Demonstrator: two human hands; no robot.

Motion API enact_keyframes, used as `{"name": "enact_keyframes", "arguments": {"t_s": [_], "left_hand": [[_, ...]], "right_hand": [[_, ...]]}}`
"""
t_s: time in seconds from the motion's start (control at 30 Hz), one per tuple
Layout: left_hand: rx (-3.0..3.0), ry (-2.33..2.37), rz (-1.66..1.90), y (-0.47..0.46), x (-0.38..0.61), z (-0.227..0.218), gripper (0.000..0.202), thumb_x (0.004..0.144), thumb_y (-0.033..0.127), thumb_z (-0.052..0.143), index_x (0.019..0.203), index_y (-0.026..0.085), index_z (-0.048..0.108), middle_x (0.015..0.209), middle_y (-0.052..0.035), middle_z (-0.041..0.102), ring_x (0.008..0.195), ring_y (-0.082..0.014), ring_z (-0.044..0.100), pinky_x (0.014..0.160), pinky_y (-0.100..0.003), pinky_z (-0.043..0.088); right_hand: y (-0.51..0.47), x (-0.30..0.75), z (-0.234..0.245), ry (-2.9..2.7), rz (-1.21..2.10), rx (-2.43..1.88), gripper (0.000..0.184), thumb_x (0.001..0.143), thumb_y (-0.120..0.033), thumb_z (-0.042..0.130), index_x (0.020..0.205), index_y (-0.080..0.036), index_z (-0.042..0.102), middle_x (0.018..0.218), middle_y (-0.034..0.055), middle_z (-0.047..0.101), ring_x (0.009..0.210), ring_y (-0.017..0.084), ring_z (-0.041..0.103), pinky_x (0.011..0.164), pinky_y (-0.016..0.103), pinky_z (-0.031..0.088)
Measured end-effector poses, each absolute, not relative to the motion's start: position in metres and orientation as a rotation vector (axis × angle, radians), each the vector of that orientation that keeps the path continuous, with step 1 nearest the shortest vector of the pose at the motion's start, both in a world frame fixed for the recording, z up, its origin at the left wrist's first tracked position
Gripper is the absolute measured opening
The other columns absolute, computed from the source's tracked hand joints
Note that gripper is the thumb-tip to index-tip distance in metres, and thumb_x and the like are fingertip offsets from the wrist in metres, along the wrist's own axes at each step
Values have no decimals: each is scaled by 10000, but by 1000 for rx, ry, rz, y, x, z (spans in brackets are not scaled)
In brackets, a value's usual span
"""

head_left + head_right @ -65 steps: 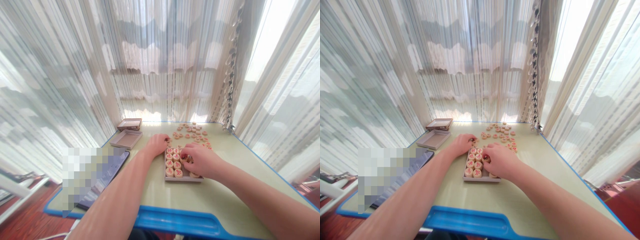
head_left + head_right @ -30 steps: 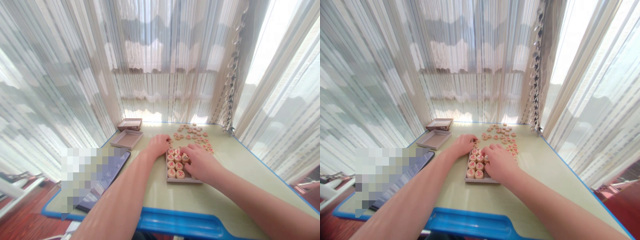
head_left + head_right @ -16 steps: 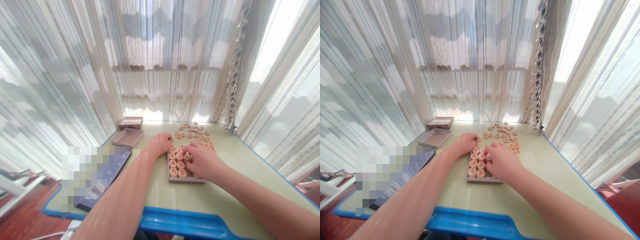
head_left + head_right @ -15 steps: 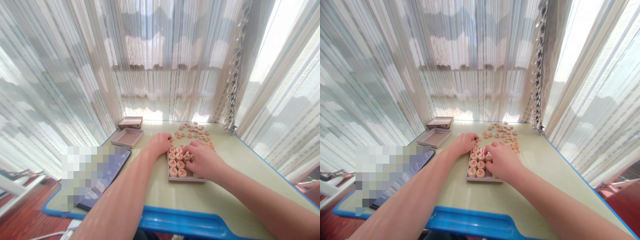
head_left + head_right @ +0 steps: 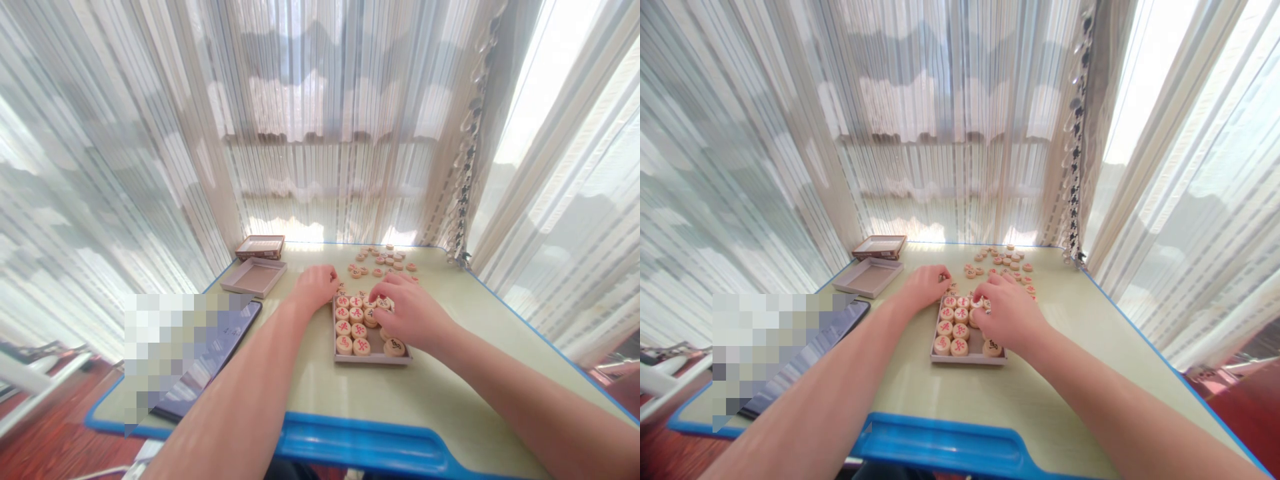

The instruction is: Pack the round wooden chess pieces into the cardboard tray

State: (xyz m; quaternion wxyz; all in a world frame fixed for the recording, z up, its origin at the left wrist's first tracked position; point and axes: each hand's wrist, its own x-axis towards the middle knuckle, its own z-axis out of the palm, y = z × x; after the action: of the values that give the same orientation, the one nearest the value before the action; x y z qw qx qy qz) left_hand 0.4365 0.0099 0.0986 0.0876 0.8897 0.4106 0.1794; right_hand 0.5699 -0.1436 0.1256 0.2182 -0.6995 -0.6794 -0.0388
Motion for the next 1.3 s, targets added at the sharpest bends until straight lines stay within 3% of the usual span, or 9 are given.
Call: {"name": "enact_keyframes", "arguments": {"t_s": [0.17,0.43,0.67,0.83,1.0,1.3], "left_hand": [[2628,1253,576,15,436,97,194,743,252,485,842,204,644,873,-46,672,852,-198,598,765,-282,457],[2359,911,881,3,441,102,261,727,283,570,972,195,588,967,-29,648,854,-148,593,754,-258,483],[1954,593,675,-11,442,104,296,704,198,602,994,146,578,951,-68,652,839,-138,607,732,-268,507],[1983,685,743,-3,440,96,267,681,132,571,945,152,603,900,-56,664,821,-146,611,710,-264,507],[2100,761,780,-7,441,104,232,713,175,525,922,159,624,911,-43,670,812,-142,609,719,-256,498],[2573,484,587,-43,439,126,166,649,322,622,769,225,683,839,-10,617,858,-165,556,808,-260,442]], "right_hand": [[-143,572,126,-1870,-126,-1925,174,697,-197,490,794,-203,635,861,58,574,909,225,476,800,361,378],[-140,579,122,-1794,-168,-1851,195,734,-235,493,878,-210,623,908,54,584,931,223,502,800,368,408],[-131,593,114,-1705,-89,-1687,352,779,-293,511,1121,-231,568,1085,56,590,767,155,570,744,327,463],[-127,599,110,-1810,-56,-1711,256,796,-280,493,991,-239,653,1053,45,625,968,194,553,863,349,426],[-118,616,103,-1815,-39,-1809,300,836,-260,406,984,-223,664,1113,40,616,1087,197,498,960,365,356],[-111,639,96,-1948,-99,-2013,292,784,-236,431,922,-213,688,1028,32,652,1034,212,509,935,347,358]]}}
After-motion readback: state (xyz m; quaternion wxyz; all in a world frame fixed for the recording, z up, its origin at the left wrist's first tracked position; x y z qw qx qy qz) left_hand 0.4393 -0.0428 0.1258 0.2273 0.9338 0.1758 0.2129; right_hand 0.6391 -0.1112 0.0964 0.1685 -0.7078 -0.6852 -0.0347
